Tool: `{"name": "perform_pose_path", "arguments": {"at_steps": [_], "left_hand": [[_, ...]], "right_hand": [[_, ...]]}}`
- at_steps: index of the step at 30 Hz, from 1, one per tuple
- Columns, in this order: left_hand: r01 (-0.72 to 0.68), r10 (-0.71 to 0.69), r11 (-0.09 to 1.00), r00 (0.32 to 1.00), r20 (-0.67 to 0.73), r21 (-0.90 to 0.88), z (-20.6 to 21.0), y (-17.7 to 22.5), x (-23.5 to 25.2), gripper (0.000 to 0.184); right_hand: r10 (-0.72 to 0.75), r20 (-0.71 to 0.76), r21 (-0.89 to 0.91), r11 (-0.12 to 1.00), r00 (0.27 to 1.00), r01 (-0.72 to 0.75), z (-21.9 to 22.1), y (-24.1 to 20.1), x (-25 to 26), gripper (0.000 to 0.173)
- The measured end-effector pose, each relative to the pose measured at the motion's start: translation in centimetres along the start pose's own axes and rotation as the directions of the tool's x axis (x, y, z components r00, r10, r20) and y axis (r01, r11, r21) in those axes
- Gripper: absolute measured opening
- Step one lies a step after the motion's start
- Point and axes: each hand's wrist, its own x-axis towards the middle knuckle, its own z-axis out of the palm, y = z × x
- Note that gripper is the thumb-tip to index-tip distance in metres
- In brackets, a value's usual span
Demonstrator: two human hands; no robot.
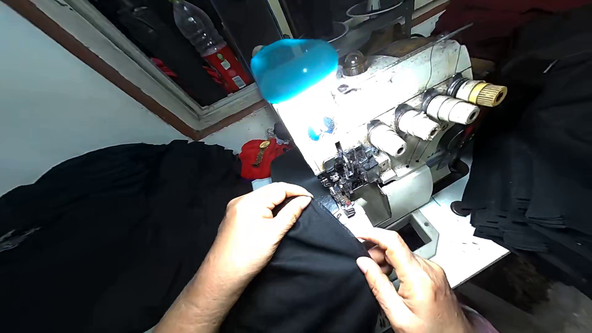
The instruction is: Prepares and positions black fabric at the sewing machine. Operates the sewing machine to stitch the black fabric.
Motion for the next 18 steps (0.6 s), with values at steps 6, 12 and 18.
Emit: {"name": "perform_pose_path", "arguments": {"at_steps": [6, 12, 18], "left_hand": [[-0.020, 0.001, 0.992, 0.989, 0.148, 0.126, 1.5, -0.3, 1.0, 0.007], [0.029, -0.046, 0.992, 0.990, 0.134, 0.125, 2.9, 0.0, 1.5, 0.007], [0.256, -0.295, 0.939, 0.943, 0.154, 0.229, 3.3, 1.2, 4.3, 0.021]], "right_hand": [[-0.163, 0.120, -0.357, 0.913, 0.979, 0.196, -0.1, 0.6, 0.5, 0.039], [-0.131, 0.153, -0.504, 0.843, 0.980, 0.191, -1.2, 0.3, 0.7, 0.034], [-0.109, 0.138, -0.541, 0.824, 0.984, 0.167, -0.5, 0.6, 1.5, 0.041]]}}
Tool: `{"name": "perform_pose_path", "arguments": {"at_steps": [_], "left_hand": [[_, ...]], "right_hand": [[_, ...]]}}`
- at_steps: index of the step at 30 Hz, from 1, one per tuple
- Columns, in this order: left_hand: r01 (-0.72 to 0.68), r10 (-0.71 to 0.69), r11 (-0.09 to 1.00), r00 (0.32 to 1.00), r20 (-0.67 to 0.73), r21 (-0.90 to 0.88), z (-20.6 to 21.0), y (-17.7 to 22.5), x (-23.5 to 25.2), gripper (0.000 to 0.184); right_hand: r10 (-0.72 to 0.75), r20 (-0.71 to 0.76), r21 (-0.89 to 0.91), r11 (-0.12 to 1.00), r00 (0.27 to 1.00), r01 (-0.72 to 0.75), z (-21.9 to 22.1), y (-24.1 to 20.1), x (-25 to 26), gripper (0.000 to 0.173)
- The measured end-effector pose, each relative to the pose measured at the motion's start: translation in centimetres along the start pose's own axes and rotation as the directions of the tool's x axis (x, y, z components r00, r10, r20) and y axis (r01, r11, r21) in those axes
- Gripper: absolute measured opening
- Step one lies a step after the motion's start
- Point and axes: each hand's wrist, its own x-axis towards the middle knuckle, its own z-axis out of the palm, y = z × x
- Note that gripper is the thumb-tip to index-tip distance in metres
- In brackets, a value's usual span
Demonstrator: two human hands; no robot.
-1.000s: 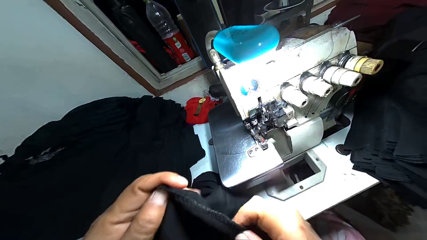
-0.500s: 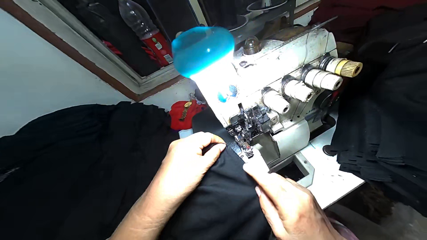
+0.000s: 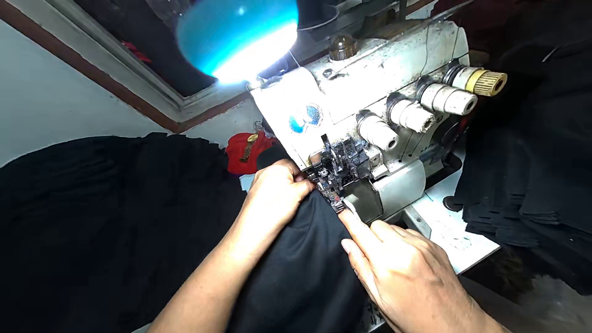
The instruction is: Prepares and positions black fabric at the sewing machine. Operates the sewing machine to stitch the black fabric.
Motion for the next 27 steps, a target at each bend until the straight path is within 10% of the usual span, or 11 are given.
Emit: {"name": "perform_pose_path", "arguments": {"at_steps": [9, 14, 16, 18, 20, 24, 27], "left_hand": [[0.033, -0.034, 0.999, 0.998, 0.047, 0.019, -0.2, 0.4, 0.3, 0.011], [-0.260, 0.308, 0.944, 0.914, -0.263, 0.202, 7.8, -11.8, 6.0, 0.024], [-0.151, 0.195, 0.965, 0.959, -0.204, 0.215, 7.0, -10.7, 6.2, 0.028], [0.077, -0.121, 0.976, 0.969, 0.215, 0.201, 2.5, -6.3, 6.1, 0.035], [-0.120, 0.146, 0.976, 0.979, -0.139, 0.181, 6.6, -10.5, 6.3, 0.040], [-0.184, 0.204, 0.972, 0.970, -0.132, 0.144, 7.3, -11.2, 6.5, 0.036], [0.068, -0.126, 0.973, 0.955, 0.267, 0.219, 2.9, -6.4, 6.2, 0.038]], "right_hand": [[0.009, -0.034, 0.027, 1.000, 0.999, -0.008, -0.7, 0.3, -1.2, 0.036], [0.044, -0.042, 0.020, 0.999, 0.998, -0.043, 0.0, -0.1, -0.3, 0.036], [0.048, -0.044, 0.016, 0.999, 0.998, -0.047, 0.0, -0.3, -0.3, 0.036], [0.039, -0.049, 0.015, 0.999, 0.998, -0.038, -0.4, -0.3, -0.8, 0.034], [0.020, -0.050, 0.025, 1.000, 0.999, -0.019, -0.8, -0.1, -1.3, 0.033], [0.004, -0.064, 0.025, 1.000, 0.998, -0.003, -0.8, 0.1, -1.3, 0.032], [0.026, -0.067, 0.058, 0.998, 0.997, -0.022, -0.8, 0.1, -1.2, 0.032]]}}
